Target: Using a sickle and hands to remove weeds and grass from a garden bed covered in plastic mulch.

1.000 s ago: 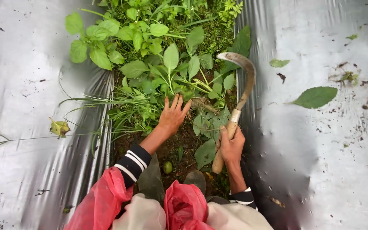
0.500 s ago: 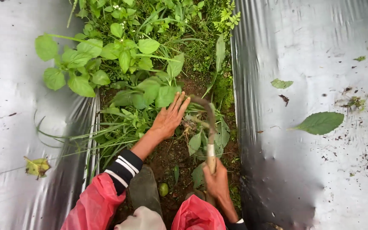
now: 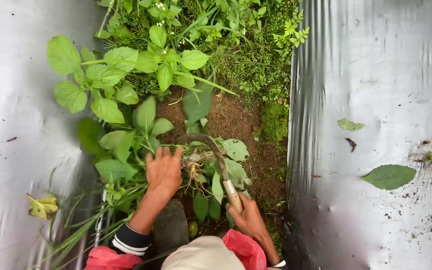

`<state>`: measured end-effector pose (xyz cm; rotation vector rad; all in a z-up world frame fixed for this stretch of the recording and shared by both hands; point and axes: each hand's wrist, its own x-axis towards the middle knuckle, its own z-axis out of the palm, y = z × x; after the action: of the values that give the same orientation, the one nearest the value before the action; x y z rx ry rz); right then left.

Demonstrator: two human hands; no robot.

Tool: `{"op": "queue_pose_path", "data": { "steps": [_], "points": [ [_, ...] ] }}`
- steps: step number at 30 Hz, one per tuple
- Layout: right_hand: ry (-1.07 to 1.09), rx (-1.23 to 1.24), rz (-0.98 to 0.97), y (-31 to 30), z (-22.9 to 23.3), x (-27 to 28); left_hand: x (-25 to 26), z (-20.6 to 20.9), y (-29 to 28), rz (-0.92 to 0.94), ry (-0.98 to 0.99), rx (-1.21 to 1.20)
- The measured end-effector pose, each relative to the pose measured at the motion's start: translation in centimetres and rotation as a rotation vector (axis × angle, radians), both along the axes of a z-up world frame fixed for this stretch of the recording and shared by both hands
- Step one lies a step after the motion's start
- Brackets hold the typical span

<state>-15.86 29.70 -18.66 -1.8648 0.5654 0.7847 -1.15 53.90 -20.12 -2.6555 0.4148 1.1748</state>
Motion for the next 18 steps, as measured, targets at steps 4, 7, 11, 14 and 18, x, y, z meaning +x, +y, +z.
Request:
{"op": "queue_pose_path", "data": {
  "steps": [4,7,11,14,18],
  "points": [
    [-0.154,0.056,-0.104,-0.9,-1.1,3.0,0.6,-0.6,0.3,0.200,-0.069,-0.232],
    [-0.276,0.037,-0.243,0.4,3.5,6.8,1.3,0.4,-0.8,0.138,-0.094,-0.326],
    [-0.364,-0.076,-0.337,1.6,6.8,11.0,5.0,11.0,-1.9,0.148,-0.003,-0.573],
    [-0.367,-0.186,-0.343,0.4,4.8,9.6,7.4,11.8,-4.0,0.084,-0.049,-0.726],
    [-0.488,-0.418,-0.360,-1.7,2.9,8.1,10.5,1.8,-9.0,-0.072,-0.139,-0.638]
  ]
}}
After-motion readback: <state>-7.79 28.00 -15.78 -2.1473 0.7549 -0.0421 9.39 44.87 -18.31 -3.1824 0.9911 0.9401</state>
